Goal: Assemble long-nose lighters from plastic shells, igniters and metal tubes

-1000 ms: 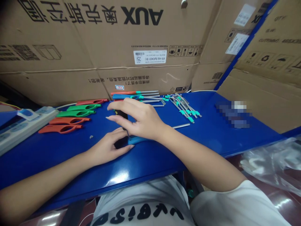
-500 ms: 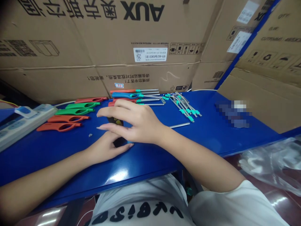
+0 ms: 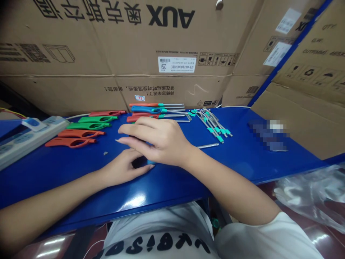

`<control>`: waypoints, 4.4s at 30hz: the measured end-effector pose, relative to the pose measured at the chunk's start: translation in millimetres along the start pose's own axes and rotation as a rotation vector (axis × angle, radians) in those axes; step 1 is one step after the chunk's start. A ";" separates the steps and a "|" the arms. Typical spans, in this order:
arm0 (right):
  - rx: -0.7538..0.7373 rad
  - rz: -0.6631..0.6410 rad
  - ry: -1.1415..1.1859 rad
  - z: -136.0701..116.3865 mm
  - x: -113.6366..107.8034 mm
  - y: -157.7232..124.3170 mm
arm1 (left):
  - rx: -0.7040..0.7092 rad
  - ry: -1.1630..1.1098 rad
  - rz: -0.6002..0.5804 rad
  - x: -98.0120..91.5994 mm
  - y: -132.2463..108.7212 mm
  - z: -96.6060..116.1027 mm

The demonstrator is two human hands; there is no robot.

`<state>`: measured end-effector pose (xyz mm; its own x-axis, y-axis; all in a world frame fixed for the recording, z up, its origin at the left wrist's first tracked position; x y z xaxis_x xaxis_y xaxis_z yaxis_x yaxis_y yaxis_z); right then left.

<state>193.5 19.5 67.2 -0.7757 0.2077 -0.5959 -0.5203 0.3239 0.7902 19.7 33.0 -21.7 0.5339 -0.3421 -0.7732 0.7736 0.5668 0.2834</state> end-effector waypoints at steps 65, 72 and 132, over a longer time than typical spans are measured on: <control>-0.026 -0.032 0.076 6.3 9.0 -1.5 | -0.042 0.003 0.005 -0.9 1.0 5.5; 0.325 -0.283 0.603 20.2 -9.3 1.8 | -0.136 0.032 -0.056 -14.3 2.0 23.8; 0.633 -0.649 -0.584 173.9 -52.6 -108.2 | -0.157 0.573 -0.031 -114.3 54.0 -89.6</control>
<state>352.6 134.0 -11.9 -0.0403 0.1781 -0.9832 -0.3618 0.9146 0.1805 -30.1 169.9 31.2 0.2091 0.0738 -0.9751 0.7032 0.6816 0.2023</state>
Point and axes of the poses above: each hand's wrist, its own y-axis towards the middle knuckle, its own x-axis out of the palm, z = x × y, the point moved 2 cm from there along y, towards the middle knuckle, and after that the axes turned 5 degrees about -z, right-handed, at the moved point
